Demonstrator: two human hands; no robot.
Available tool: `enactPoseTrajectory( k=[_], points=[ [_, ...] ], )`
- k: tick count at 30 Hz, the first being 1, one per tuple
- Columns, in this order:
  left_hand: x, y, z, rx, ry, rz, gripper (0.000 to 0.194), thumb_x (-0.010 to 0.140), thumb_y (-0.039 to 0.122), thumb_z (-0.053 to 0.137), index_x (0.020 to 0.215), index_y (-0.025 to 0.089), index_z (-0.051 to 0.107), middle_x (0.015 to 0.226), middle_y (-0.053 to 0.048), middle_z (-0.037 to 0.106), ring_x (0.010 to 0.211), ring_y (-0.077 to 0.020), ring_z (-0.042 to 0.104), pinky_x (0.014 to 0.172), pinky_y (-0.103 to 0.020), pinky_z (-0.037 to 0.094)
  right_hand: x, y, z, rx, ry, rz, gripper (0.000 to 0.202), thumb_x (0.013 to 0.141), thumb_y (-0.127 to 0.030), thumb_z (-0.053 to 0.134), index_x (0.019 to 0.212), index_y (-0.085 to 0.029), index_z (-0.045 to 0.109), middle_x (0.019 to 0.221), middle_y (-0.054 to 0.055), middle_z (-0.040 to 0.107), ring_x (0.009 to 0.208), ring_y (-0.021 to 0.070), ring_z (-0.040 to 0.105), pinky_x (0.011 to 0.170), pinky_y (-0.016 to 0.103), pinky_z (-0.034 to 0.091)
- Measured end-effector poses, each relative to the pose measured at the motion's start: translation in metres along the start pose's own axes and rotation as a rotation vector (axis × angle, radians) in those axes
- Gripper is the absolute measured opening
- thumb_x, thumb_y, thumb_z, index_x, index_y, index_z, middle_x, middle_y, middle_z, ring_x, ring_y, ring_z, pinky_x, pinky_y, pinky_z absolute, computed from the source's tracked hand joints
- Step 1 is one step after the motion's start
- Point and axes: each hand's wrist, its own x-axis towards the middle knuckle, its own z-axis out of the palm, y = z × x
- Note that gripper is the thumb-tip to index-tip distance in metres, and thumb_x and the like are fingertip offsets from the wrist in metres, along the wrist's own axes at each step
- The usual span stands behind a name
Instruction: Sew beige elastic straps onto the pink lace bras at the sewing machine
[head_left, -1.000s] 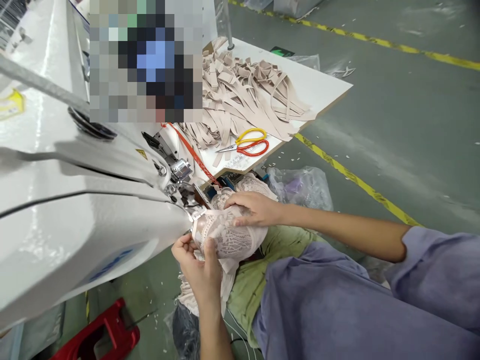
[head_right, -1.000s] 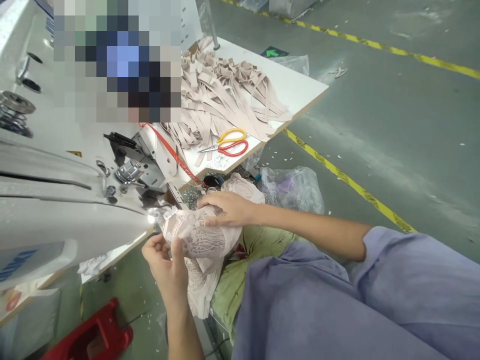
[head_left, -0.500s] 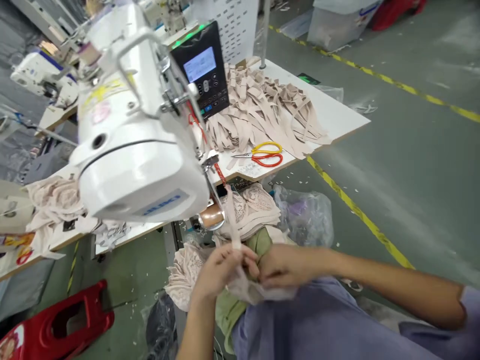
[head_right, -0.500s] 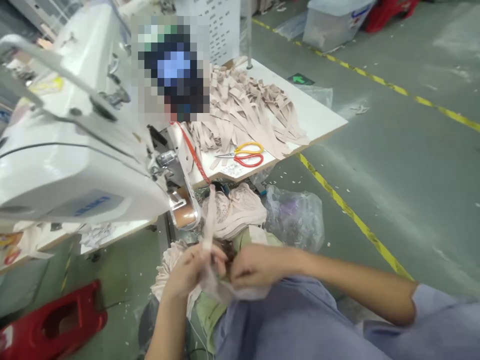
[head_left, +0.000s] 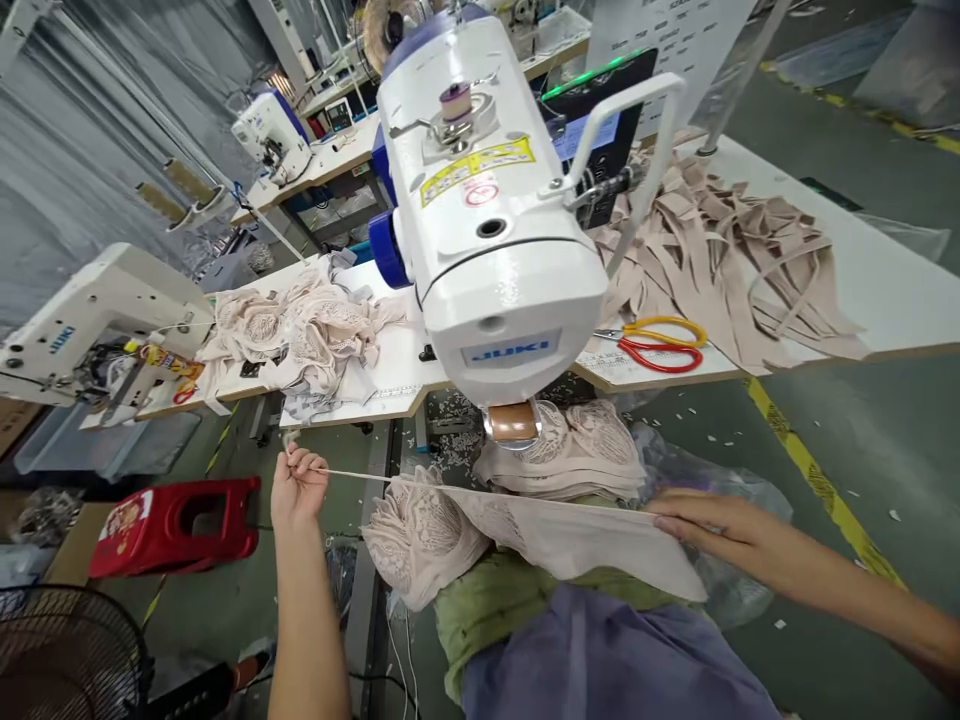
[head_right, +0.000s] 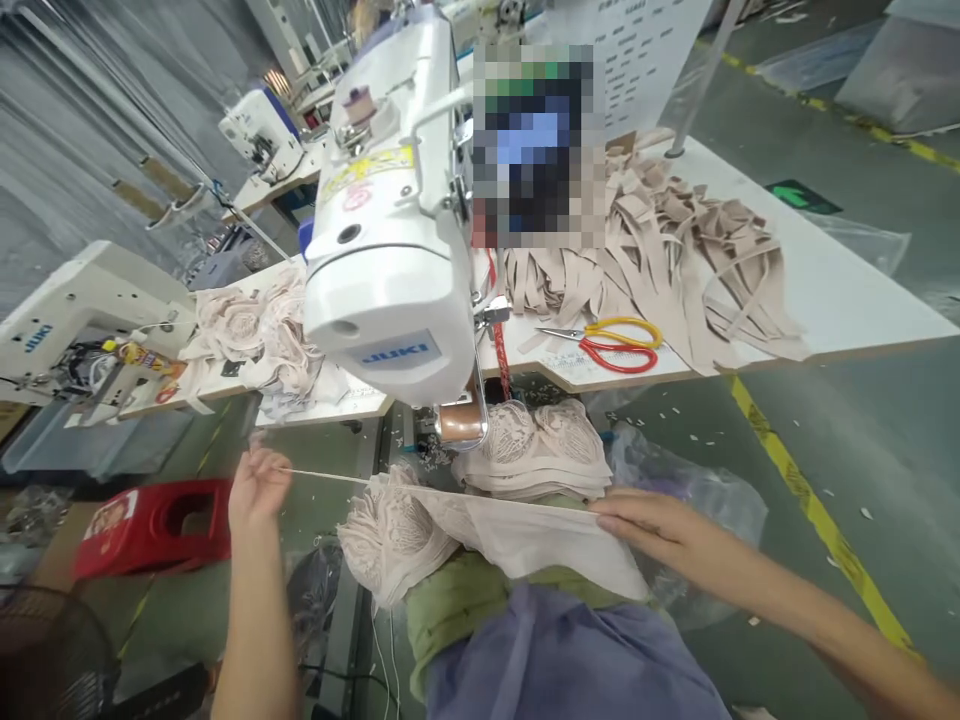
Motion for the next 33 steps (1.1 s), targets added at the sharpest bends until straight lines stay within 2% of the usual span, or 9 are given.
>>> enactPoseTrajectory(
  k=[2,5,7,9,12,14,25,29,33],
  points=[
    [-0.001,0.008,-0.011,0.038,0.014,0.025,0.027,0.104,0.023,0.037,0.079,0.019,0.046,0.051,0.010,0.038,0.038,-0.0036,0.031,0.048,-0.016,0.032,-0.003,0.002,0.006,0.168,-0.054,0.157,0.037,0.077,-0.068,0.064,0.077,-0.031,0.069,0.092,0.019,0.069,0.088,0.0314,0.069,0.076,0.044,0.055],
    [-0.013,0.002,-0.010,0.130,-0.012,0.013,0.031,0.105,0.027,0.035,0.078,0.019,0.048,0.048,0.011,0.030,0.037,-0.0045,0.024,0.044,-0.016,0.028,-0.004,-0.002,0.021,0.381,0.424,0.316,0.040,0.072,-0.062,0.073,0.097,-0.033,0.060,0.093,0.016,0.068,0.081,0.0292,0.067,0.068,0.044,0.054],
    [-0.028,-0.023,0.004,0.223,-0.069,-0.050,0.028,0.102,0.032,0.044,0.079,0.019,0.053,0.047,0.012,0.027,0.037,-0.0053,0.020,0.041,-0.017,0.025,0.000,-0.013,0.035,0.399,0.648,0.293,0.039,0.074,-0.055,0.074,0.097,-0.031,0.054,0.086,0.011,0.066,0.073,0.0255,0.064,0.064,0.041,0.053],
    [-0.049,-0.063,0.025,0.337,-0.162,-0.152,0.022,0.093,0.031,0.060,0.076,0.017,0.057,0.047,0.012,0.027,0.038,-0.0051,0.020,0.040,-0.018,0.021,0.007,-0.028,0.049,0.313,0.507,0.185,0.030,0.078,-0.052,0.070,0.090,-0.028,0.057,0.085,0.010,0.067,0.073,0.0239,0.065,0.066,0.039,0.053],
    [-0.087,-0.124,0.057,0.496,-0.307,-0.284,0.022,0.079,0.031,0.075,0.071,0.015,0.063,0.046,0.011,0.033,0.041,-0.0044,0.024,0.043,-0.019,0.021,0.020,-0.051,0.066,0.198,-0.019,-0.033,0.027,0.089,-0.048,0.058,0.089,-0.022,0.068,0.094,0.010,0.073,0.085,0.0242,0.067,0.078,0.039,0.054],
    [-0.108,-0.151,0.072,0.568,-0.389,-0.337,0.023,0.075,0.033,0.079,0.071,0.014,0.066,0.047,0.009,0.038,0.044,-0.0048,0.028,0.046,-0.020,0.023,0.029,-0.060,0.072,0.189,-0.159,-0.114,0.030,0.093,-0.044,0.053,0.097,-0.020,0.071,0.097,0.009,0.074,0.087,0.0219,0.067,0.078,0.035,0.052],
    [-0.127,-0.175,0.100,1.142,-0.817,-0.098,0.029,0.090,0.037,0.057,0.068,0.019,0.062,0.059,0.001,0.053,0.058,-0.0138,0.045,0.059,-0.026,0.034,0.045,-0.069,0.049,0.141,-0.313,-0.196,0.025,0.093,-0.039,0.059,0.095,-0.018,0.072,0.085,0.002,0.073,0.076,0.0145,0.063,0.068,0.024,0.042],
    [-0.118,-0.185,0.090,1.073,-0.660,-0.087,0.021,0.083,0.036,0.068,0.069,0.021,0.064,0.068,-0.001,0.058,0.068,-0.0174,0.052,0.069,-0.029,0.041,0.056,-0.050,0.049,0.023,-0.289,-0.168,0.021,0.092,-0.033,0.054,0.087,-0.017,0.067,0.080,0.003,0.069,0.074,0.0159,0.059,0.068,0.027,0.039],
    [-0.135,-0.212,0.074,0.737,-0.419,-0.230,0.023,0.068,0.035,0.082,0.082,0.021,0.071,0.090,-0.008,0.069,0.095,-0.0276,0.063,0.085,-0.039,0.051,0.060,-0.034,0.067,0.334,0.094,0.104,0.026,0.094,-0.041,0.047,0.086,-0.018,0.056,0.078,0.000,0.057,0.074,0.0152,0.053,0.070,0.027,0.043]
  ],
)
